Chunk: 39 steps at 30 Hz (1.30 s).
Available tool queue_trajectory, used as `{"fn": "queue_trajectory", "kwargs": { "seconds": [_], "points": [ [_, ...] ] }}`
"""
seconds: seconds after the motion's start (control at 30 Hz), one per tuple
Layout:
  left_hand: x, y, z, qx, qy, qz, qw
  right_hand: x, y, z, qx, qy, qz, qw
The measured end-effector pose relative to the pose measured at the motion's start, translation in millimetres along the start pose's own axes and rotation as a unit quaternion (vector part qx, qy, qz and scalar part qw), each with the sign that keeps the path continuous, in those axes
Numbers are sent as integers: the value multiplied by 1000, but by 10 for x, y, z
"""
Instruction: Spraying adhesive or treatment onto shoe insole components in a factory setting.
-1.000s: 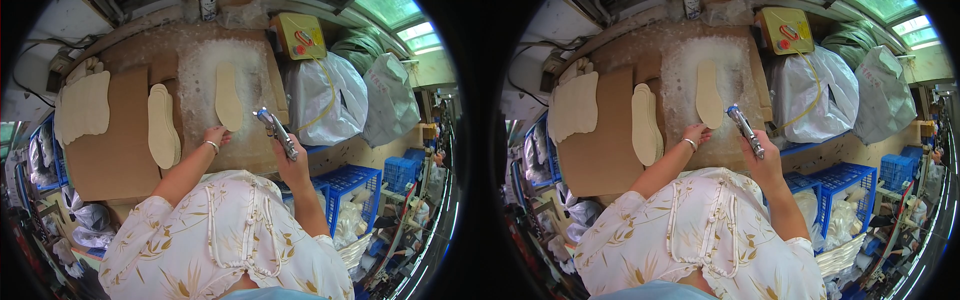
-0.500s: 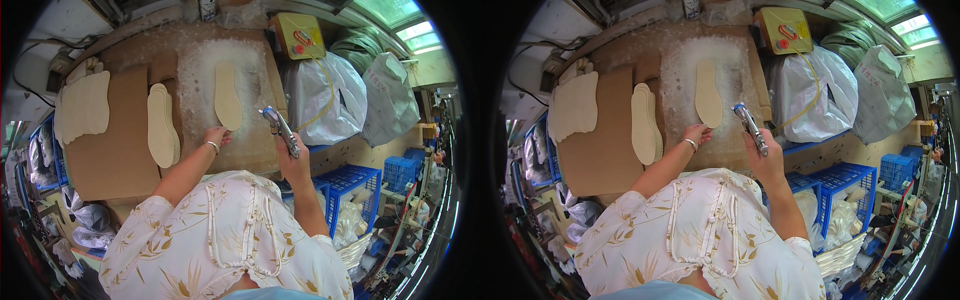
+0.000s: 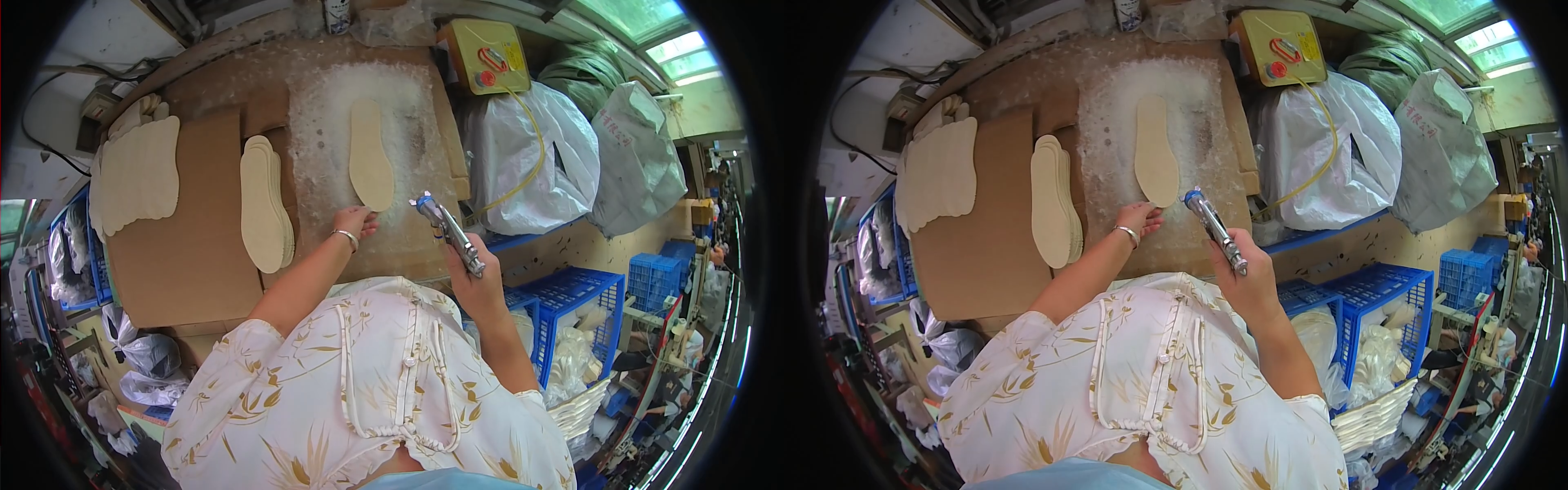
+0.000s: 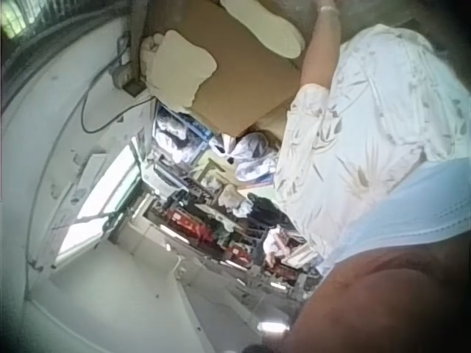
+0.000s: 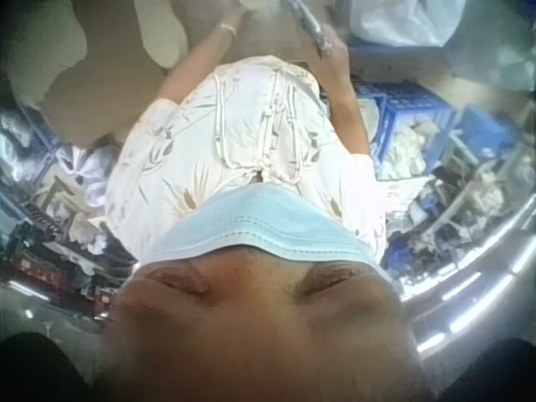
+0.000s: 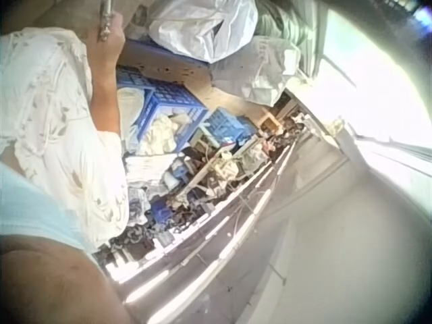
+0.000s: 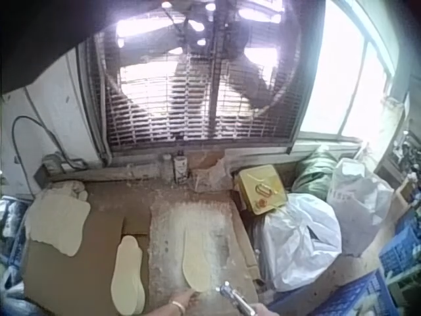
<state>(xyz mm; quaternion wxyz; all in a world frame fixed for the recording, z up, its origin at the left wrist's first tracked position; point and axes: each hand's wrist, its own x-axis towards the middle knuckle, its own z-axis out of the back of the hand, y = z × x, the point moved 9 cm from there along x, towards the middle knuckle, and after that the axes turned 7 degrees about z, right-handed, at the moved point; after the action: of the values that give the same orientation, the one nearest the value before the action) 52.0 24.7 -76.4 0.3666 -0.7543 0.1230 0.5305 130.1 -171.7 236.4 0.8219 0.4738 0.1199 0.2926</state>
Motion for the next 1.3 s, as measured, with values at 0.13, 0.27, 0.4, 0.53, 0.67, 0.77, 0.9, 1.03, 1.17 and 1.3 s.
{"fn": "queue_trajectory", "kwargs": {
  "seconds": [0.13,0.27,0.4,0.53,0.67,0.77,0.9,1.03,1.17,1.3],
  "points": [
    [-53,-8,-17,4,-4,5,1000,65,-62,65,6,-23,-38,999],
    [-26,11,3,5,-3,5,1000,-30,-60,25,-5,1,-31,1000],
    [-46,11,-8,2,-5,5,1000,-65,-32,16,8,6,-22,1000],
    [-23,17,-17,-1,3,4,1000,-108,-90,54,0,0,-53,999],
    [16,41,13,0,-3,6,1000,-149,-35,-13,3,24,-18,1000],
    [-3,24,-26,4,1,5,1000,-113,-56,67,-2,-10,-48,999],
    [29,44,3,-3,1,6,1000,-189,-111,48,-13,10,-54,998],
    [16,49,0,-4,2,8,1000,-201,-84,7,-4,27,-35,999],
    [23,44,-16,-2,6,10,1000,-232,-187,54,-4,3,-67,998],
    [21,57,-5,-7,18,9,1000,-287,-102,-39,5,39,-33,999]
  ]
}}
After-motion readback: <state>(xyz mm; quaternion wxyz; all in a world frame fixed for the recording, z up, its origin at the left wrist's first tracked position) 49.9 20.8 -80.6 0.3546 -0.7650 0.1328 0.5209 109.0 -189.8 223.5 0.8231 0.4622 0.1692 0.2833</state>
